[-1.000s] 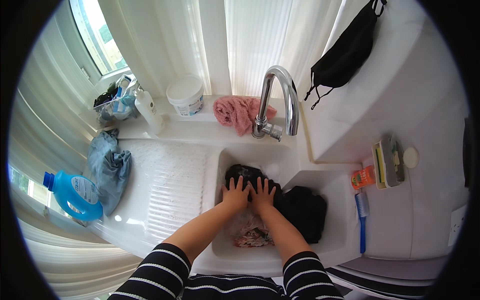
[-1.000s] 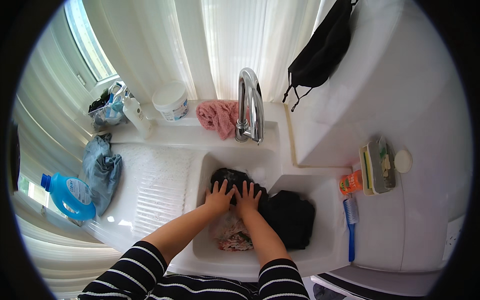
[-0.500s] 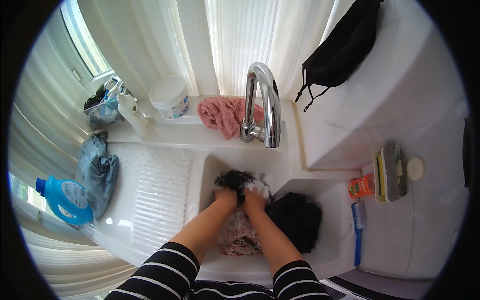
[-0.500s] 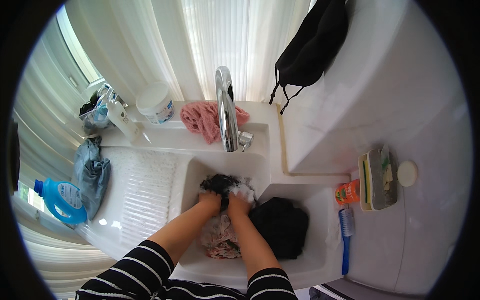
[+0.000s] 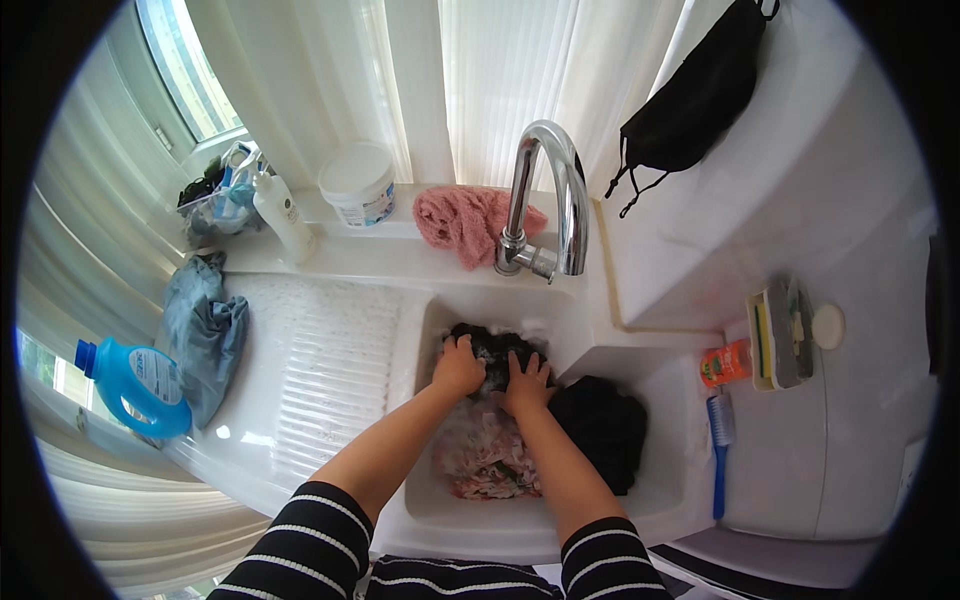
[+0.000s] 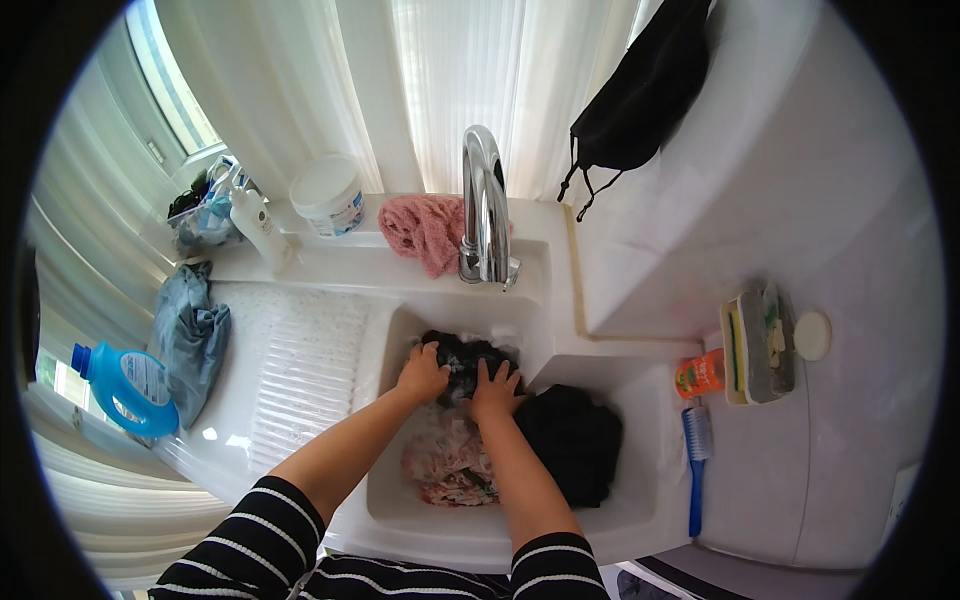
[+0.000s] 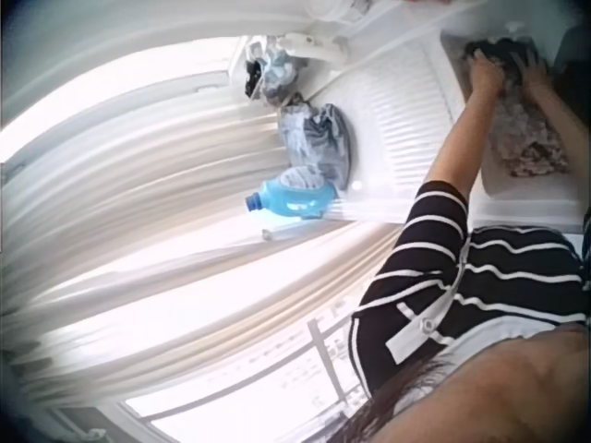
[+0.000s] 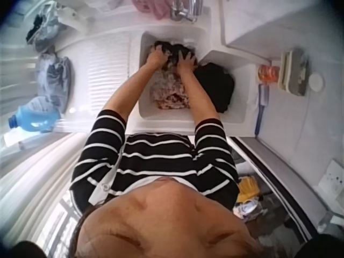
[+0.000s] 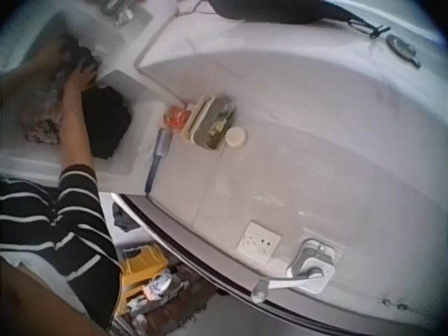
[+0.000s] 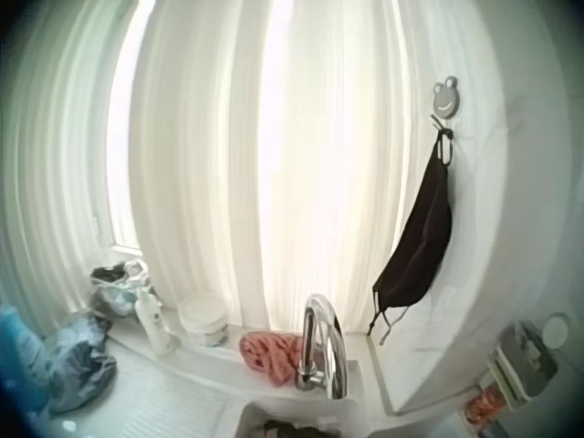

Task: The person hand-washes a dark garment in a white sink, repeatedly scrubbing the fabric against the sink's built-in washboard and wringing it out. The person manipulates the wet cloth with both hands, focusing on different sections of the item throughout the process.

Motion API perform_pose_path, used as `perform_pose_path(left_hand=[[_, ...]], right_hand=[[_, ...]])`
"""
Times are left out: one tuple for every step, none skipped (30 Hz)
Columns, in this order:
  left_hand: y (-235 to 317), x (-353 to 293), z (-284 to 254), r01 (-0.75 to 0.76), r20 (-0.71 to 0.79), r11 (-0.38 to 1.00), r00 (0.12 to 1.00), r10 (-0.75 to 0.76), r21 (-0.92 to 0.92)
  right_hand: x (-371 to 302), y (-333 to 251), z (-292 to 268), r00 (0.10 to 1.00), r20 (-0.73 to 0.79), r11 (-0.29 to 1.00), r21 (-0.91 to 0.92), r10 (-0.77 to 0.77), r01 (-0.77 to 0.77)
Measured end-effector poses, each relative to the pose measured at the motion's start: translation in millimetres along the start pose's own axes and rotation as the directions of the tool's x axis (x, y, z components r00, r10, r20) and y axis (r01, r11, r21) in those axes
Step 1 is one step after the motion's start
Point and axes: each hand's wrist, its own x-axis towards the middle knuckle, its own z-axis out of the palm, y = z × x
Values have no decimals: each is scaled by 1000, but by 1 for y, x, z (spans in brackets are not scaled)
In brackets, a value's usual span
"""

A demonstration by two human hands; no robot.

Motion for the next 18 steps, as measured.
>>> perform_pose_path(left_hand=[[-4,0,13,67,44,991,997,-62,-116],[-4,-3,18,163,112,951,984,-137,-263],[-4,-7,21,261,189,880,962,-200,-398],[-4,-10,21,357,274,780,930,-245,-514],[-3,-14,15,452,365,673,888,-280,-585],[4,-21,6,540,461,551,839,-290,-636],[11,-29,-5,622,556,419,782,-282,-661],[17,-37,-16,693,645,278,721,-254,-665],[22,-41,-27,714,694,193,700,-169,-673],[24,-45,-41,734,730,104,678,-83,-671],[21,-49,-51,752,752,20,659,5,-659],[-16,-19,-12,743,658,-182,660,362,-644],[-14,-21,-17,685,584,-165,703,405,-710],[-11,-22,-26,619,507,-148,739,445,-772],[-1,-36,-46,616,525,-146,753,396,-774],[5,-51,-69,611,541,-146,769,340,-778],[-1,-53,-84,650,574,-146,738,355,-745],[-3,-59,-98,599,540,-107,774,331,-793]], right_hand=[[8,-1,16,1000,-1,1000,-3,23,-23],[16,0,33,999,-2,999,-7,48,-48],[16,-1,42,991,-116,998,17,61,-60],[20,5,44,996,-89,990,140,10,2],[19,10,35,997,-67,962,266,-43,59],[11,11,19,994,-54,917,385,-90,104],[-4,9,7,959,-257,856,462,-122,232],[-20,7,-14,931,-287,815,468,-225,341],[-35,7,-36,893,-314,764,470,-323,442],[-49,6,-59,841,-340,700,469,-420,539],[-64,3,-85,768,-402,588,493,-499,641],[-87,-3,-109,681,-446,471,498,-581,728],[-99,-8,-125,669,-449,480,469,-593,741],[-101,-13,-130,688,-472,474,501,-551,724],[-104,-12,-134,715,-488,475,535,-502,699],[-107,-12,-135,738,-498,470,569,-456,674],[-104,-13,-134,800,-446,459,658,-402,597],[-107,-17,-129,811,-471,435,685,-347,584]])
